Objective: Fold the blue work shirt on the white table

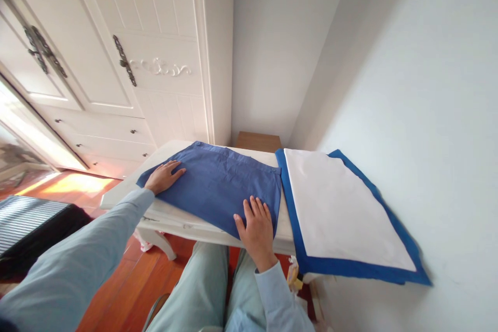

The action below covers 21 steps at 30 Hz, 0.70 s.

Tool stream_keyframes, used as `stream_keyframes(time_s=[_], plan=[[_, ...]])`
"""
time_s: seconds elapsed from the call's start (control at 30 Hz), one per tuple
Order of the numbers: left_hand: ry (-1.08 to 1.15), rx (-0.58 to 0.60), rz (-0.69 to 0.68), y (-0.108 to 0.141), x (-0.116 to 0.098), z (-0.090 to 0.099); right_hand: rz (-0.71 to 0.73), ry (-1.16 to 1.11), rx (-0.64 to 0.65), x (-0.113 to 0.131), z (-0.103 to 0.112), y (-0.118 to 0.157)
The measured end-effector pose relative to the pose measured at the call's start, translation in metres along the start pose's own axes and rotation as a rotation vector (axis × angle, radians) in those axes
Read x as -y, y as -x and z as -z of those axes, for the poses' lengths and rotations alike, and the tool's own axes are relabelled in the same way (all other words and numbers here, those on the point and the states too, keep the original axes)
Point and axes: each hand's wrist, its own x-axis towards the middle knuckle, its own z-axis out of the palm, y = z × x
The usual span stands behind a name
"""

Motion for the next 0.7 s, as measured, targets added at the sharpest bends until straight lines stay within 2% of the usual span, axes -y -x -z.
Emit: stream_keyframes(time_s=[0.1,0.2,0.23,0.3,0.37,0.4,0.43,0.47,0.57,0.63,0.7], plan=[[0.023,-0.075,0.067,0.003,-0.002,0.006,-0.031,-0.08,0.019,0.004,0.002,0.001],[0.095,-0.215,0.124,0.011,-0.007,0.017,-0.046,-0.337,0.032,0.007,0.009,0.004],[0.157,-0.315,0.156,0.017,-0.011,0.021,-0.059,-0.477,0.035,0.008,0.012,0.006],[0.335,-0.592,0.275,0.037,-0.025,0.025,-0.123,-0.809,0.062,0.01,0.022,0.013],[0.565,-0.876,0.436,0.07,-0.05,0.022,-0.234,-1.116,0.116,0.012,0.032,0.024],[0.7,-0.975,0.517,0.091,-0.067,0.016,-0.293,-1.235,0.141,0.012,0.037,0.03],[0.872,-1.007,0.571,0.114,-0.087,0.008,-0.35,-1.332,0.16,0.011,0.04,0.037],[1.065,-0.986,0.608,0.138,-0.108,-0.003,-0.401,-1.411,0.172,0.01,0.042,0.045],[1.444,-0.675,0.658,0.2,-0.171,-0.039,-0.532,-1.55,0.227,0.003,0.043,0.068],[1.621,-0.447,0.756,0.225,-0.203,-0.058,-0.596,-1.539,0.307,-0.006,0.04,0.085],[1.815,-0.131,0.815,0.233,-0.225,-0.069,-0.659,-1.48,0.396,-0.016,0.037,0.103]])
